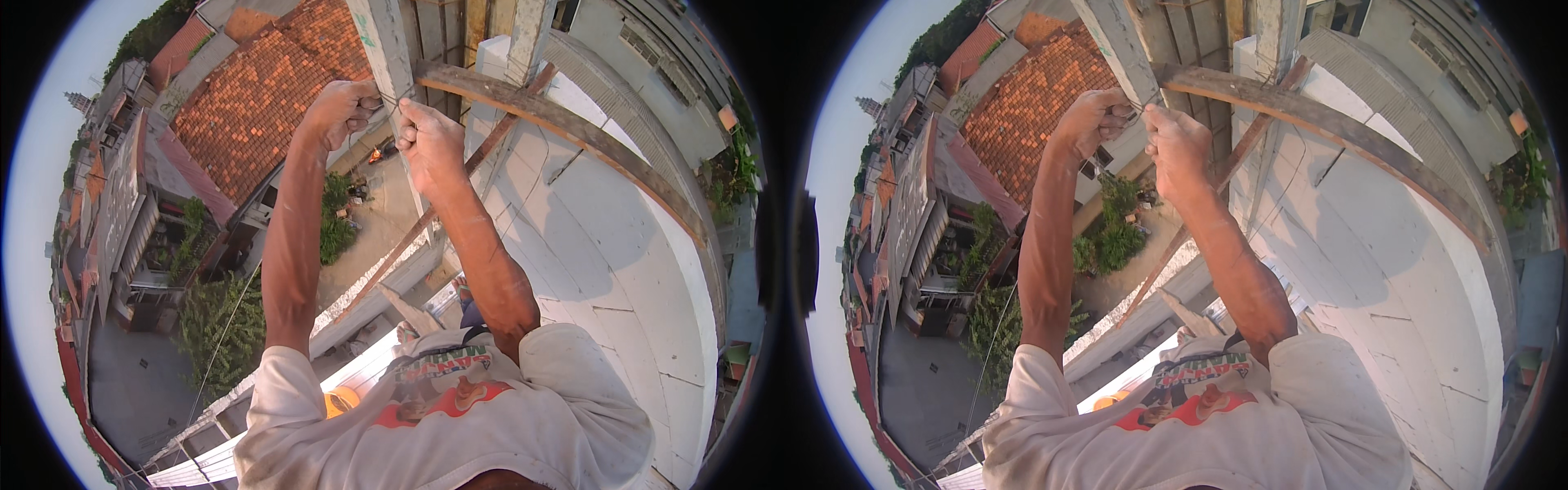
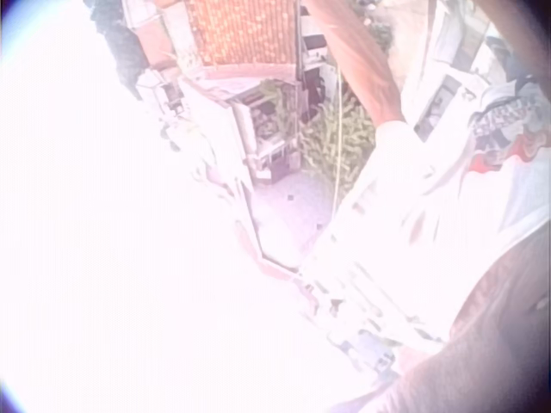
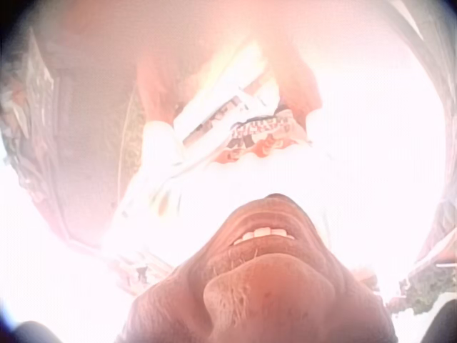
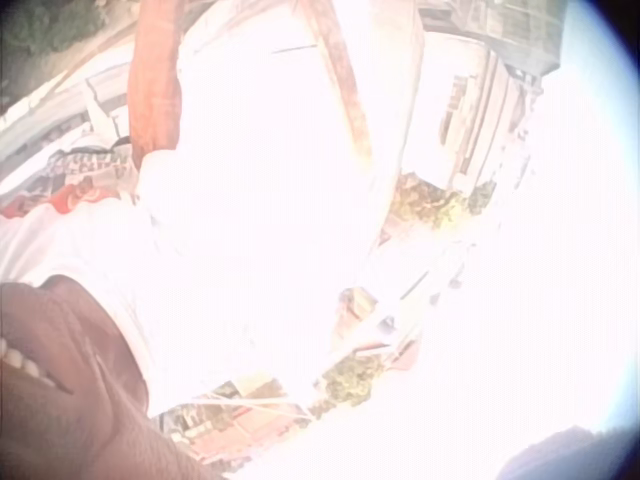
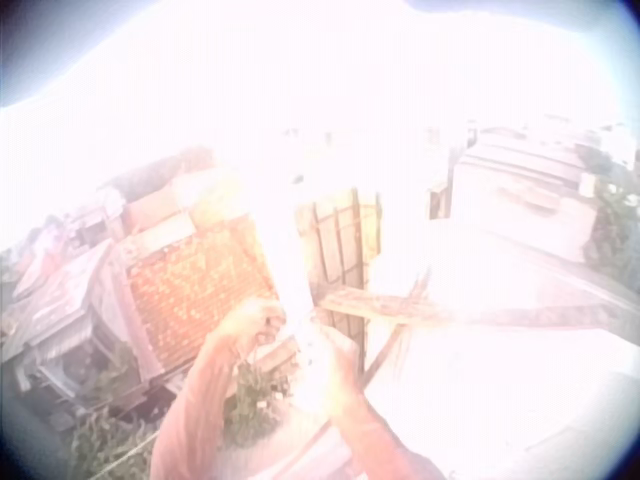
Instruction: The person walks along a narrow metal beam on a roof structure, measures and marks a wooden beam, and then ties a wire to secure the beam to the roof frame. The person uses a tape measure, a marker, and wire to complete the task.
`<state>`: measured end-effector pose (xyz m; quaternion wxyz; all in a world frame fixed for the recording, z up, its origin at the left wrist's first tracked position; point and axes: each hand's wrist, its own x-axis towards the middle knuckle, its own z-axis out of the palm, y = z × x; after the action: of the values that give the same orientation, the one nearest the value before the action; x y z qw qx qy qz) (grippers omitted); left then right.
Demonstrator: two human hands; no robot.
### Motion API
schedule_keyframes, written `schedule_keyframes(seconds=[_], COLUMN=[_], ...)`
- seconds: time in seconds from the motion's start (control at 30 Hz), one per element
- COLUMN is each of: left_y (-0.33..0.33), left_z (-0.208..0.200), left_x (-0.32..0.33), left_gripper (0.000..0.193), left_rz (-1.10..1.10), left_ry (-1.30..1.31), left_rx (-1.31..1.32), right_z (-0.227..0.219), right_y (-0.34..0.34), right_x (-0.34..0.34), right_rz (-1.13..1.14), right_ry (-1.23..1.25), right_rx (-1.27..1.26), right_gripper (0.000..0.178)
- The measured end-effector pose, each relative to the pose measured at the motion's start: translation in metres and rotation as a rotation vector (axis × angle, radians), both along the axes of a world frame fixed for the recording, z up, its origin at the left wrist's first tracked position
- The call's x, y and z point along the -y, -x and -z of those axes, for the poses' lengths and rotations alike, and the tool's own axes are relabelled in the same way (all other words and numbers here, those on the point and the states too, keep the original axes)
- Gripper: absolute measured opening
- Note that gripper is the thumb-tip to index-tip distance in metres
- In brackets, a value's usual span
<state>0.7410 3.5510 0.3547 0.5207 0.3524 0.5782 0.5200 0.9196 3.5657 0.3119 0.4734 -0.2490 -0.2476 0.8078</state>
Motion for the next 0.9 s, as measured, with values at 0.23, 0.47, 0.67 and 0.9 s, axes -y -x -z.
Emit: schedule_keyframes(seconds=[0.23,0.47,0.67,0.9], left_y=[-0.008,-0.006,-0.002,-0.005], left_z=[-0.006,-0.005,-0.003,-0.007], left_x=[0.007,0.004,-0.003,0.003], left_gripper=[0.028,0.022,0.021,0.016], left_rz=[-0.041,-0.01,-0.015,-0.003], left_ry=[-0.001,-0.016,-0.014,-0.079], left_rx=[-0.05,-0.077,0.107,0.113], right_z=[0.001,-0.002,-0.008,-0.009], right_y=[-0.001,-0.008,-0.005,-0.008], right_x=[-0.002,-0.016,-0.02,-0.023], right_rz=[0.017,-0.02,-0.063,-0.163], right_ry=[-0.094,-0.023,0.058,0.162], right_rx=[0.055,0.023,-0.058,-0.154], right_gripper=[0.016,0.014,0.011,0.011])
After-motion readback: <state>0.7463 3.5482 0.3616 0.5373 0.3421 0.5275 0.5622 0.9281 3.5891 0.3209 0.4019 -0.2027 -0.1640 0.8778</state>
